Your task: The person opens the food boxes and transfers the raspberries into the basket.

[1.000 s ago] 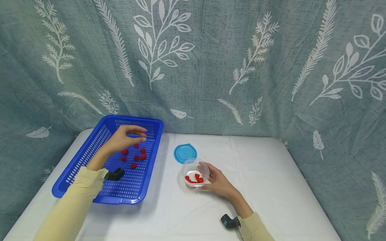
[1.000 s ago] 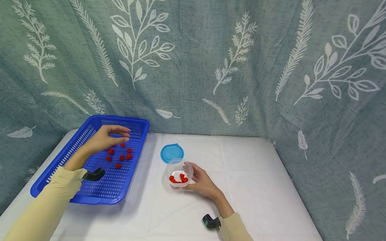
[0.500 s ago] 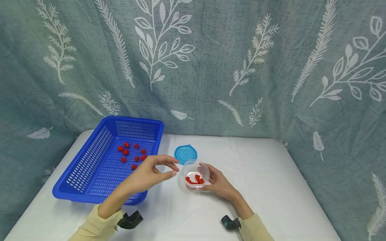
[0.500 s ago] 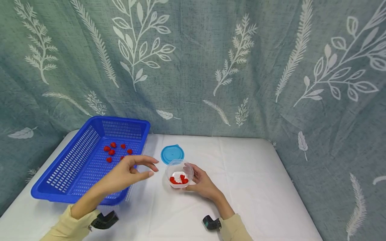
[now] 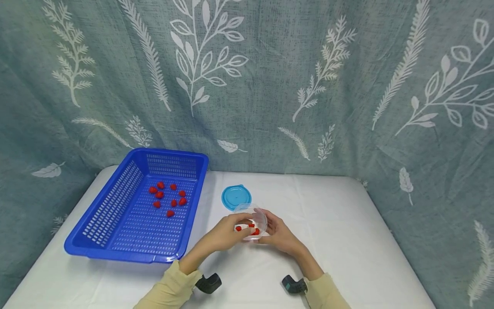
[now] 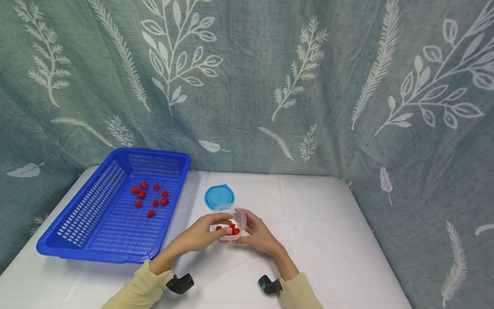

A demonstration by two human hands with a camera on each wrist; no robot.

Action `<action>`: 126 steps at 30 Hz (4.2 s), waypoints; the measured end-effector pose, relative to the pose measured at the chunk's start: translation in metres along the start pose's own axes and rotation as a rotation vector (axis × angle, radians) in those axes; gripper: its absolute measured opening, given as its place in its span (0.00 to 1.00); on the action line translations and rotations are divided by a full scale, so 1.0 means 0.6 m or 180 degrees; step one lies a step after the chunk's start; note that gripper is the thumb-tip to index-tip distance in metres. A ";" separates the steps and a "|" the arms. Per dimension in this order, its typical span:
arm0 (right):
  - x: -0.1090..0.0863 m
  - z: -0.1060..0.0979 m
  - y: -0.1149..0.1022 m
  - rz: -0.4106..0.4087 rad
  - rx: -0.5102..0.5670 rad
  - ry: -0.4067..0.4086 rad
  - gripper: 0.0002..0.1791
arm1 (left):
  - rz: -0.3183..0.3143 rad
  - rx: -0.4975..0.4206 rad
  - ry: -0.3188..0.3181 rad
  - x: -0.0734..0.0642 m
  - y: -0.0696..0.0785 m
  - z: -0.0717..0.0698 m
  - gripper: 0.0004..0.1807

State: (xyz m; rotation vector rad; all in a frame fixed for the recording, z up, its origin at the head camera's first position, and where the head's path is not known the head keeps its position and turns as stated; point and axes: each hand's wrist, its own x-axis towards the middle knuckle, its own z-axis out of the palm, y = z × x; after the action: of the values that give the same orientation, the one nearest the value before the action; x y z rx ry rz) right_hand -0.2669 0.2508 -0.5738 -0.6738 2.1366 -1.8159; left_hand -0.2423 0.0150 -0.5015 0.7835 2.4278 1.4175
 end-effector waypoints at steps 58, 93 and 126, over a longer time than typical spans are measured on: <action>0.006 -0.006 0.002 -0.0032 0.0016 -0.0011 0.50 | 0.0059 -0.0005 0.0653 0.035 -0.053 0.041 0.04; 0.004 -0.003 0.002 0.0117 0.0031 0.0081 0.50 | 0.1258 -0.1161 0.1750 -0.109 0.052 -0.024 0.10; 0.002 -0.004 -0.001 0.0132 -0.0026 0.0079 0.50 | 0.1004 -0.0039 0.2094 -0.133 0.027 -0.338 0.12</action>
State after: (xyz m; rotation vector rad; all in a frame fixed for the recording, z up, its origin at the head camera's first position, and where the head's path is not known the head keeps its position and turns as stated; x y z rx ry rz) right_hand -0.2690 0.2525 -0.5729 -0.6071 2.1584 -1.8046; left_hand -0.2600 -0.1723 -0.3900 0.8215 2.8420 2.0785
